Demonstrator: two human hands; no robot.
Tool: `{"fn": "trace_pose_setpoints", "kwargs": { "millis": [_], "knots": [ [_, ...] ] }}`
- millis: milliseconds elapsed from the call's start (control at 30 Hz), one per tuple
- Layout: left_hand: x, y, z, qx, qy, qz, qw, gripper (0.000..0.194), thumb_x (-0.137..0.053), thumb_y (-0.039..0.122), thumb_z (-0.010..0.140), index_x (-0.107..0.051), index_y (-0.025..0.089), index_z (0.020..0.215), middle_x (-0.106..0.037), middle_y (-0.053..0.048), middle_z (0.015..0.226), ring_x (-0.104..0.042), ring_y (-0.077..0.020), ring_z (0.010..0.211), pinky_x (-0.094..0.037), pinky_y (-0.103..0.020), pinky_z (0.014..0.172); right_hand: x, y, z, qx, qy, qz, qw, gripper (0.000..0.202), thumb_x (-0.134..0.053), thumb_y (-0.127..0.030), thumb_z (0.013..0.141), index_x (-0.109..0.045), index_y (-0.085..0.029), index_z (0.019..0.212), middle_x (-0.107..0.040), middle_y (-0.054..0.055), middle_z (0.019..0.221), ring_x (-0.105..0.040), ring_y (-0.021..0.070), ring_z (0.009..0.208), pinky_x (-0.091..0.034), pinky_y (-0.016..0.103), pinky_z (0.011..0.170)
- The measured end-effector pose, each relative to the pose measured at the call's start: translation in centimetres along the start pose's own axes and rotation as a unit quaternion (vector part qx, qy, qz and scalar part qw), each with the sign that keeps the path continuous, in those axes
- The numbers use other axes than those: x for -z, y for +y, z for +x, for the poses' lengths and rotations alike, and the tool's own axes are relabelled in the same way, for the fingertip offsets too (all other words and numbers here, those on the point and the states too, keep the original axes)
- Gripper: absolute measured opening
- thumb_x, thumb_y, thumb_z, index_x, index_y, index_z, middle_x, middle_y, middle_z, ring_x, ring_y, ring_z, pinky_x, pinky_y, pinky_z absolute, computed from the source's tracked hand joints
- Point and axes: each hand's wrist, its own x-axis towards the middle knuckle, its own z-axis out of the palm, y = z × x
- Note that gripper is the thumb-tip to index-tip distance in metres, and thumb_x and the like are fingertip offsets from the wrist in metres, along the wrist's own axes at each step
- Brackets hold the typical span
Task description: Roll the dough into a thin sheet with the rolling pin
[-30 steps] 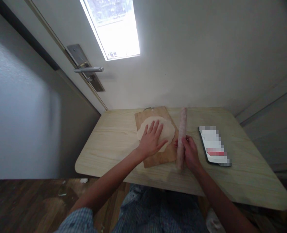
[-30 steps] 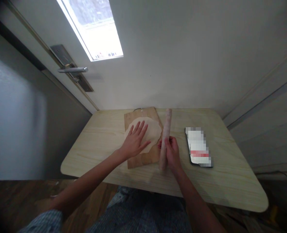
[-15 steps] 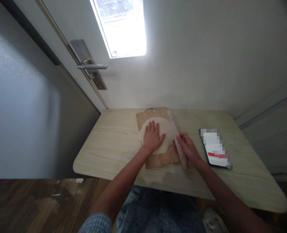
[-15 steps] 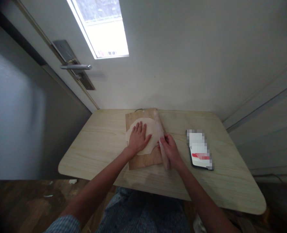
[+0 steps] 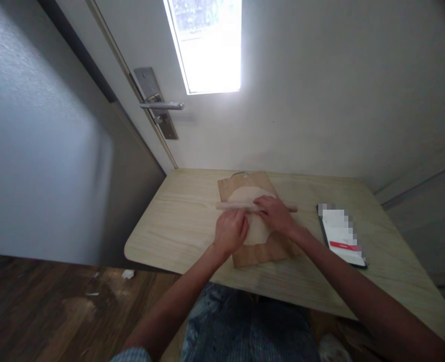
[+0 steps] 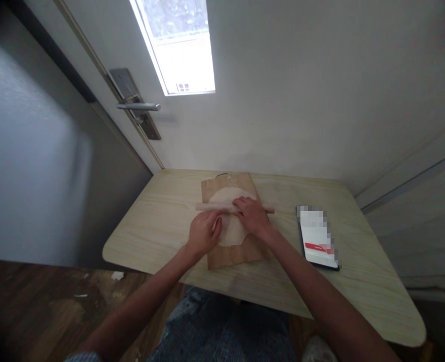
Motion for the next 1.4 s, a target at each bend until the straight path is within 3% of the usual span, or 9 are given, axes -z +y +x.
{"fn": "trace_pose_setpoints", "kwargs": {
  "millis": [133,267,367,467,600,867,1100,1233,1400],
  "knots": [
    [1.1,-1.5,1.9,0.051,0.051,0.006,0.997,0.025,-0.039,0.021,0.083,-0.051,0.014,0.103,-0.062,-0.009,0.099,-0.056,-0.0198,0.092,-0.044,-0.032,0.081,0.1,-0.3,-0.5,0.033,-0.009,0.000,0.999,0.025,-0.051,-0.023,0.075,-0.058,-0.015,0.098,-0.061,0.008,0.099,-0.052,0.0211,0.094,-0.036,0.037,0.086],
    [-0.2,-2.1,3.8,0.097,0.007,0.029,0.995,0.028,-0.037,0.024,0.084,-0.048,0.012,0.107,-0.060,-0.009,0.102,-0.054,-0.0187,0.095,-0.041,-0.030,0.084,0.4,-0.9,-0.5,0.013,-0.001,0.013,1.000,0.025,-0.041,-0.031,0.083,-0.060,-0.016,0.089,-0.063,0.007,0.094,-0.054,0.0185,0.089,-0.036,0.035,0.086],
    [-1.7,-1.5,3.7,0.109,-0.027,0.084,0.990,0.030,-0.034,0.028,0.086,-0.049,0.012,0.106,-0.058,-0.011,0.107,-0.051,-0.0207,0.102,-0.038,-0.034,0.088,-0.2,-1.8,-0.4,-0.033,0.024,-0.026,0.999,0.034,-0.031,-0.030,0.087,-0.059,-0.015,0.101,-0.062,0.009,0.104,-0.053,0.0187,0.099,-0.027,0.039,0.095],
    [-2.7,-0.9,2.8,0.098,-0.024,0.135,0.986,0.035,-0.028,0.029,0.088,-0.047,0.013,0.111,-0.052,-0.012,0.119,-0.043,-0.0227,0.113,-0.033,-0.037,0.093,-1.3,-2.8,-0.4,-0.083,0.044,-0.088,0.992,0.039,-0.029,-0.030,0.087,-0.053,-0.014,0.114,-0.057,0.012,0.116,-0.045,0.0224,0.112,-0.016,0.045,0.101],
    [-3.0,-0.9,2.8,0.097,-0.024,0.158,0.982,0.039,-0.025,0.030,0.088,-0.044,0.013,0.117,-0.046,-0.012,0.127,-0.039,-0.0234,0.117,-0.034,-0.036,0.091,-2.3,-3.2,0.1,-0.111,0.064,-0.126,0.984,0.041,-0.029,-0.030,0.087,-0.051,-0.016,0.118,-0.053,0.010,0.122,-0.034,0.0259,0.122,-0.013,0.048,0.100],
    [-3.4,-2.3,6.7,0.126,-0.053,0.135,0.981,0.031,-0.027,0.029,0.087,-0.048,0.017,0.106,-0.056,-0.008,0.110,-0.049,-0.0208,0.102,-0.039,-0.033,0.081,-2.5,-2.0,4.2,-0.145,0.037,-0.131,0.980,0.043,-0.027,-0.022,0.085,-0.045,-0.013,0.124,-0.048,0.013,0.126,-0.038,0.0265,0.119,-0.017,0.049,0.098],
    [-3.7,-3.5,9.6,0.149,-0.077,0.126,0.978,0.030,-0.025,0.032,0.088,-0.049,0.016,0.099,-0.058,-0.008,0.096,-0.053,-0.0212,0.092,-0.040,-0.032,0.075,-2.5,-0.6,7.5,-0.131,0.030,-0.120,0.984,0.044,-0.030,-0.024,0.084,-0.041,-0.016,0.126,-0.048,0.012,0.127,-0.039,0.0278,0.116,-0.024,0.048,0.095],
    [-3.8,-4.3,10.8,0.150,-0.092,0.120,0.977,0.029,-0.025,0.029,0.089,-0.049,0.015,0.098,-0.058,-0.009,0.095,-0.054,-0.0212,0.090,-0.040,-0.032,0.073,-2.4,0.1,8.9,-0.124,0.022,-0.120,0.985,0.039,-0.030,-0.024,0.085,-0.045,-0.015,0.120,-0.053,0.015,0.116,-0.043,0.0300,0.111,-0.028,0.048,0.090],
    [-4.1,-5.1,12.0,0.141,-0.096,0.125,0.977,0.029,-0.026,0.025,0.088,-0.051,0.014,0.095,-0.058,-0.009,0.092,-0.054,-0.0201,0.087,-0.041,-0.030,0.072,-2.0,0.3,10.5,-0.140,0.004,-0.154,0.978,0.028,-0.033,-0.021,0.084,-0.053,-0.013,0.102,-0.058,0.014,0.100,-0.050,0.0262,0.097,-0.033,0.042,0.085]
  ]
}}
